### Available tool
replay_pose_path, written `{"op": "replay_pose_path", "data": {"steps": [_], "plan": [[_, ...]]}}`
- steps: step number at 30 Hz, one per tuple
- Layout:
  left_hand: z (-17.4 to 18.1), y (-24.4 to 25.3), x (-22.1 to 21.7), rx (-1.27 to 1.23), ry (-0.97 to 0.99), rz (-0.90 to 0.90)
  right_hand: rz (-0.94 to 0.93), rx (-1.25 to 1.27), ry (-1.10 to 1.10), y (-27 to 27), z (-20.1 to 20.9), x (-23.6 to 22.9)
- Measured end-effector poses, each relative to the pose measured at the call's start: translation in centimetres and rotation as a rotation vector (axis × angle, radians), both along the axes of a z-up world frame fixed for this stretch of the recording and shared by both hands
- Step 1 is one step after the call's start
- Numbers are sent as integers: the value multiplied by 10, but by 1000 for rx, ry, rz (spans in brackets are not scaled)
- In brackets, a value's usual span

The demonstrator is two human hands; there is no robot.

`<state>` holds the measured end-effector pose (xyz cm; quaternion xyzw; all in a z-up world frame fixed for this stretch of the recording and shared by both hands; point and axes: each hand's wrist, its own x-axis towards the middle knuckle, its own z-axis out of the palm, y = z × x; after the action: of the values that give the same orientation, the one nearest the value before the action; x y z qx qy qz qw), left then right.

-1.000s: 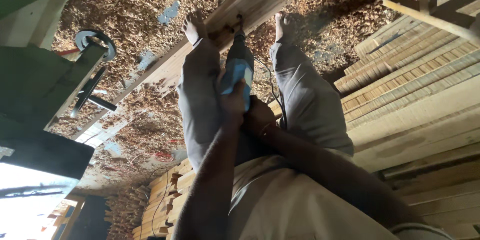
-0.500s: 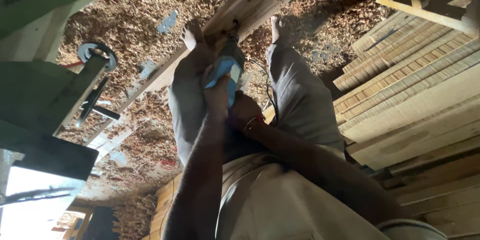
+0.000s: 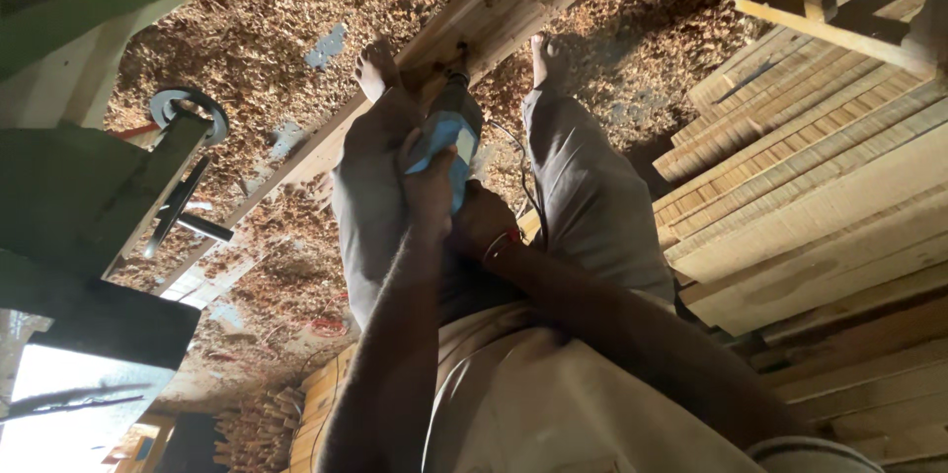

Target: The person sits on the floor and uses a power drill to make several holes in a wooden plank.

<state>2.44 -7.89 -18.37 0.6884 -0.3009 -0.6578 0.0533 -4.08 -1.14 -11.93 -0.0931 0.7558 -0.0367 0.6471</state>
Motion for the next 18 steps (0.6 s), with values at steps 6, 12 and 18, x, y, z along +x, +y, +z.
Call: {"op": "replay_pose_path", "data": {"steps": [6, 12, 18], "plan": [[5, 6, -11, -26, -68, -23, -61, 13, -45, -1, 10, -18], [7, 9, -14, -67, -81, -107, -39, 49, -81, 1, 11, -25], [8, 22, -15, -60, -59, 2, -80, 26, -48, 16, 7, -21]]}}
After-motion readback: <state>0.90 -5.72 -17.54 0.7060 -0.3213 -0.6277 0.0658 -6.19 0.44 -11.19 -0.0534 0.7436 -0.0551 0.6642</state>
